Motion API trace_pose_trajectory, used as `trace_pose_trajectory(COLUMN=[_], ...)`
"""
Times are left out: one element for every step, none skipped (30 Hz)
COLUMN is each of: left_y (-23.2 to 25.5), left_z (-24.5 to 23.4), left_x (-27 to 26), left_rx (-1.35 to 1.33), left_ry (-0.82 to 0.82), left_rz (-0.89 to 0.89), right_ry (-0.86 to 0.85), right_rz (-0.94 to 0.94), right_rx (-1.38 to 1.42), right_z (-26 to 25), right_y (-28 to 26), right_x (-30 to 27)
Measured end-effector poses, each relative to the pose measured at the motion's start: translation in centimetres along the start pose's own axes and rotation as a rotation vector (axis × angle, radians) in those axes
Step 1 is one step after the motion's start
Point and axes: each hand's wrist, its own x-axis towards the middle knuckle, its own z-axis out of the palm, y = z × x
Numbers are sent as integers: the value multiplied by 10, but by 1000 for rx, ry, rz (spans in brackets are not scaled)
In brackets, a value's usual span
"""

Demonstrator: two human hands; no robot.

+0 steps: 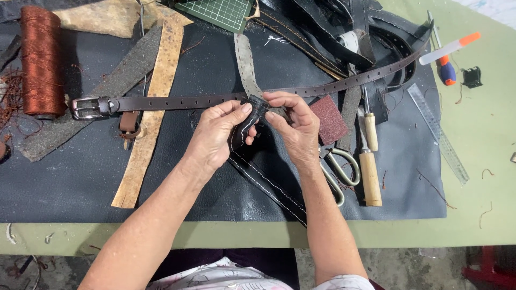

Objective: The person uses shears to trim the edges of a black leather belt strap. They repeatedly cut small sections, then fold and inspect the trimmed edge before continuing to cut along the strap.

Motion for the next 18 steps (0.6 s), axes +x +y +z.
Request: trace_pose_trajectory(left_y=[1,1,2,2,3,3,7,12,17,20,23,26,28,30,31,29,28,26], left_z=[1,1,2,2,2,1,0,-1,-2,-8,-13,-18,-17,-15,-14,-5,4,13], left_x=[0,-1,-1,-1,-1,-2,-2,-2,-1,2,4,7,5,3,1,-4,-9,-13], left_rx=[1,33,65,65,168,271,271,373,474,474,660,848,848,1208,1571,1571,1449,1325], left_ry=[-1,13,27,26,38,50,48,68,88,86,114,142,141,236,334,334,247,163], left_rz=[0,33,67,67,167,266,266,372,479,479,613,747,748,885,1011,1011,1040,1064], right_ry=[1,9,16,17,46,74,76,112,149,150,192,233,233,230,226,227,164,100], right_rz=[-1,-13,-26,-27,-31,-34,-35,-34,-34,-35,6,48,46,45,45,45,-41,-125], right_rx=[0,-26,-53,-53,-86,-118,-119,-95,-71,-71,43,158,159,190,220,220,98,-24], right_z=[0,0,0,-1,-1,-2,-4,-7,-10,-12,-15,-17,-16,-16,-16,-14,-12,-11], right_y=[1,2,3,3,4,4,7,9,12,16,19,23,25,27,29,26,24,22], right_x=[-1,-1,-1,-1,-2,-2,-2,-1,-1,1,2,3,3,3,2,0,-1,-1])
